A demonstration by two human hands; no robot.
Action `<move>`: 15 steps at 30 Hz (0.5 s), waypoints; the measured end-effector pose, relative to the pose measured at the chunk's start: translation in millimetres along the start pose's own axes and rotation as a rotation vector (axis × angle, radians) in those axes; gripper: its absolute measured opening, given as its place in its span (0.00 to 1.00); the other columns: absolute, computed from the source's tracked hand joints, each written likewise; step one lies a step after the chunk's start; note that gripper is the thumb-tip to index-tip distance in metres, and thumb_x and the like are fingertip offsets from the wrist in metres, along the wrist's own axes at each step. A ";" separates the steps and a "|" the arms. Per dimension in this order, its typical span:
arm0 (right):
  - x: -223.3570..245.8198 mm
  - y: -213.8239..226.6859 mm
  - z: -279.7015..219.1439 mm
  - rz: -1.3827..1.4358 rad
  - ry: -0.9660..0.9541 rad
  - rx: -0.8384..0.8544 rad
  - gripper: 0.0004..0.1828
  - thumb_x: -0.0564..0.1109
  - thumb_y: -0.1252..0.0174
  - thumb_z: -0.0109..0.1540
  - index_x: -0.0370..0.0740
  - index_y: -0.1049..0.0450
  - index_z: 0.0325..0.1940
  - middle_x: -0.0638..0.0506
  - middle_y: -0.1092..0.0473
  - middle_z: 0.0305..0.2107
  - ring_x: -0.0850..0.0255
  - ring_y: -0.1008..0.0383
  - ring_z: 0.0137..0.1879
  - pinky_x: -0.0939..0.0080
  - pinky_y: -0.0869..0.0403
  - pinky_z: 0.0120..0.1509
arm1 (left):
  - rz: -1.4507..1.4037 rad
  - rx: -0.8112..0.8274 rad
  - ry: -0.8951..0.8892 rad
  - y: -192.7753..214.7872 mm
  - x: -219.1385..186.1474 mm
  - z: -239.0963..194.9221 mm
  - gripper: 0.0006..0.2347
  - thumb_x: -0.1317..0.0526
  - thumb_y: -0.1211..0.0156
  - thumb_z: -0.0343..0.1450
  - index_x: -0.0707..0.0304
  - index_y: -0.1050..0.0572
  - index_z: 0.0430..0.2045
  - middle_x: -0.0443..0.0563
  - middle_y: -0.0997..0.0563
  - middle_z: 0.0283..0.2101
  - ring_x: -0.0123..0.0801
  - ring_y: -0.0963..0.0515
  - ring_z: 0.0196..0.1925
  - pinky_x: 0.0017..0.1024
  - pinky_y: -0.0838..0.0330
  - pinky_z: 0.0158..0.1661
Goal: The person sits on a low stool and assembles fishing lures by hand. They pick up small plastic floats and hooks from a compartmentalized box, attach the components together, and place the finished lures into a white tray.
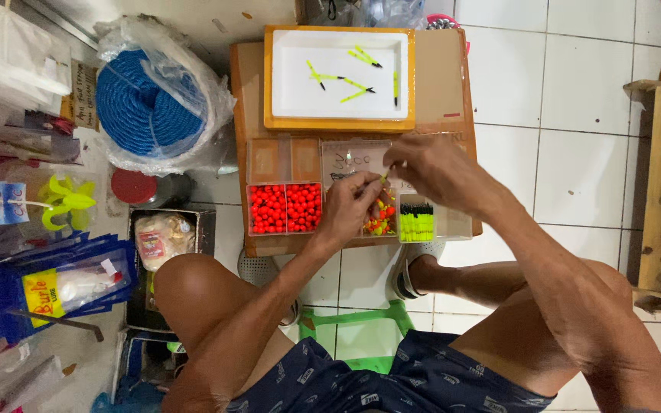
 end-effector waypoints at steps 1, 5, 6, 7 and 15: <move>-11.6 -6.3 1.9 -0.002 0.000 -0.002 0.10 0.34 0.45 0.66 0.38 0.22 0.50 0.42 0.25 0.38 0.49 0.19 0.41 0.56 0.19 0.39 | 0.000 0.001 -0.002 0.4 5.5 1.7 0.10 0.63 0.47 0.77 0.75 0.24 0.45 0.58 0.21 0.17 0.25 0.27 0.13 0.19 0.35 0.17; -50.8 -31.7 5.5 0.425 -0.161 -0.143 0.12 0.31 0.46 0.67 0.35 0.24 0.54 0.42 0.25 0.38 0.56 0.23 0.39 0.57 0.22 0.41 | -0.308 0.011 0.000 0.4 13.7 3.5 0.11 0.62 0.47 0.78 0.74 0.26 0.48 0.65 0.15 0.38 0.28 0.16 0.27 0.15 0.25 0.22; -56.7 -37.9 5.8 0.529 -0.146 -0.198 0.12 0.31 0.47 0.67 0.33 0.25 0.53 0.42 0.26 0.38 0.58 0.25 0.38 0.57 0.24 0.41 | -0.359 0.009 0.002 0.2 12.3 3.7 0.11 0.62 0.47 0.78 0.75 0.27 0.48 0.65 0.16 0.39 0.29 0.16 0.27 0.15 0.25 0.22; -62.9 -45.3 7.7 0.528 -0.145 -0.197 0.12 0.31 0.47 0.67 0.33 0.25 0.53 0.42 0.26 0.38 0.58 0.25 0.38 0.57 0.24 0.41 | -0.360 0.008 0.002 -0.2 12.0 4.1 0.11 0.62 0.47 0.78 0.75 0.27 0.48 0.65 0.16 0.39 0.29 0.16 0.27 0.15 0.25 0.22; -29.1 -27.1 5.2 0.361 -0.005 -0.307 0.10 0.29 0.42 0.64 0.38 0.21 0.45 0.44 0.23 0.33 0.57 0.22 0.35 0.59 0.23 0.35 | -0.340 -0.008 -0.037 -5.2 7.1 0.0 0.11 0.61 0.46 0.78 0.74 0.26 0.47 0.66 0.16 0.36 0.31 0.16 0.25 0.17 0.27 0.20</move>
Point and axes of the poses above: each hand's wrist, its own z-axis towards the middle knuckle, its own y-axis out of the back of the hand, x = y × z, the point moved 3 cm from there along z, towards the middle knuckle
